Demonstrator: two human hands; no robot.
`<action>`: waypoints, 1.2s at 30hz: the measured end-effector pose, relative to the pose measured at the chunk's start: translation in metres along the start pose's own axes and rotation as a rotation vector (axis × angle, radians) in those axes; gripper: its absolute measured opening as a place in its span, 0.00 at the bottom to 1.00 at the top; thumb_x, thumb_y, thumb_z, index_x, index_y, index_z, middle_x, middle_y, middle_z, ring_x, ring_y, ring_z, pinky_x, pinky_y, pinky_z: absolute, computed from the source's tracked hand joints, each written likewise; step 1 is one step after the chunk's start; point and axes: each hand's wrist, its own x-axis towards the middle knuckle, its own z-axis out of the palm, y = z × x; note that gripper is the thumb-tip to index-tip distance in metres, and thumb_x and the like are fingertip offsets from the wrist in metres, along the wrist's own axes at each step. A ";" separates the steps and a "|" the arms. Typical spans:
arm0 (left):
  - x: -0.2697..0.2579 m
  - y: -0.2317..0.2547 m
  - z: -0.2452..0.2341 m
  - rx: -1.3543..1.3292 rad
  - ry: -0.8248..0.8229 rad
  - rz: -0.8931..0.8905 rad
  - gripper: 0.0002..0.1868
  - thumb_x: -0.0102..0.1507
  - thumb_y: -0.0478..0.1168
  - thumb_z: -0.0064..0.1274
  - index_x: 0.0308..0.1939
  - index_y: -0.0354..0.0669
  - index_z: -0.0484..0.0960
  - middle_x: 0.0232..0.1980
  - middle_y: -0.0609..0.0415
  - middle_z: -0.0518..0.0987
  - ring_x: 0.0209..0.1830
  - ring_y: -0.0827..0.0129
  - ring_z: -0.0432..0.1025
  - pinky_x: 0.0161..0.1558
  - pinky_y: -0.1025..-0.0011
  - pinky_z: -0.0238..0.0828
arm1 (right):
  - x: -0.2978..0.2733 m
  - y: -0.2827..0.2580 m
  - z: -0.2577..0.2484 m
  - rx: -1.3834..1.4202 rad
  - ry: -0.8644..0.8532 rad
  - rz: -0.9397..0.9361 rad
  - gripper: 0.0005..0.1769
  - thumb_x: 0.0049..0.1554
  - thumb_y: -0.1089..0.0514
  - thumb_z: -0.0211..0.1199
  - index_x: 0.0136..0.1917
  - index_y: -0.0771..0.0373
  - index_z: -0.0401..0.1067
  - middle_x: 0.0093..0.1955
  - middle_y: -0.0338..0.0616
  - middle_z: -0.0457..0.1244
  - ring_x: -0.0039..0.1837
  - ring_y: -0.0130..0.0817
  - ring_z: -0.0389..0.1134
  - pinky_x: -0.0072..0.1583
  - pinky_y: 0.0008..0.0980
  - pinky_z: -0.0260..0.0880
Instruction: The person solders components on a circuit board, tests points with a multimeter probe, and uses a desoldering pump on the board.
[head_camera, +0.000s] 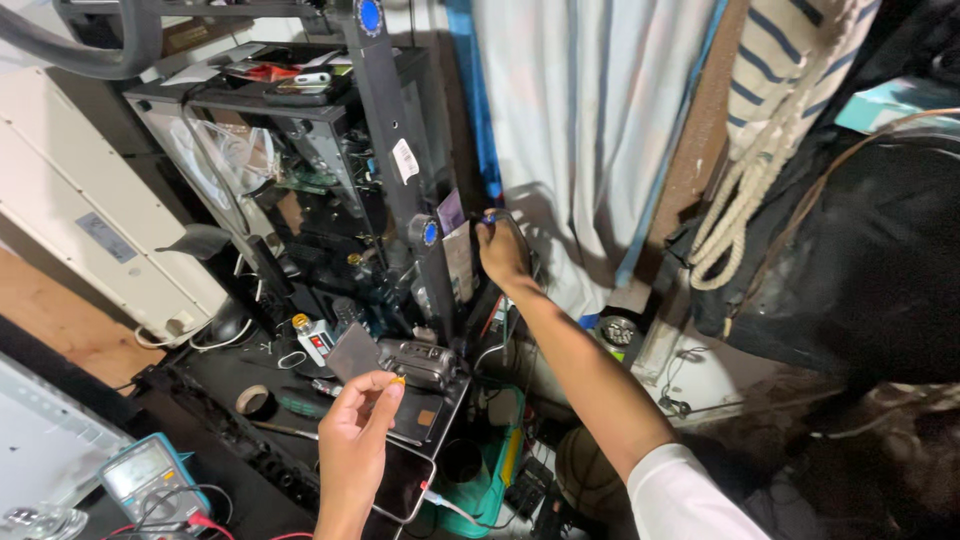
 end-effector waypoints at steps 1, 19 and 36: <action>-0.001 -0.001 0.001 -0.010 -0.003 0.005 0.11 0.63 0.38 0.60 0.47 0.37 0.84 0.37 0.61 0.79 0.33 0.81 0.67 0.36 0.80 0.65 | -0.005 -0.001 -0.002 -0.005 0.001 0.003 0.17 0.59 0.52 0.62 0.58 0.64 0.72 0.52 0.59 0.68 0.55 0.59 0.69 0.55 0.50 0.69; -0.075 0.039 -0.114 -0.138 0.247 0.174 0.09 0.66 0.36 0.60 0.48 0.35 0.84 0.33 0.62 0.73 0.30 0.82 0.64 0.32 0.80 0.60 | -0.135 -0.261 -0.064 0.926 -0.034 -0.085 0.09 0.69 0.61 0.55 0.48 0.66 0.72 0.33 0.37 0.62 0.34 0.21 0.59 0.38 0.23 0.60; -0.275 0.048 -0.391 0.062 0.670 0.282 0.10 0.65 0.32 0.61 0.49 0.38 0.78 0.43 0.57 0.82 0.40 0.81 0.73 0.42 0.81 0.70 | -0.419 -0.536 0.027 1.289 -1.658 0.096 0.18 0.60 0.62 0.65 0.61 0.72 0.73 0.56 0.46 0.70 0.55 0.30 0.72 0.58 0.31 0.75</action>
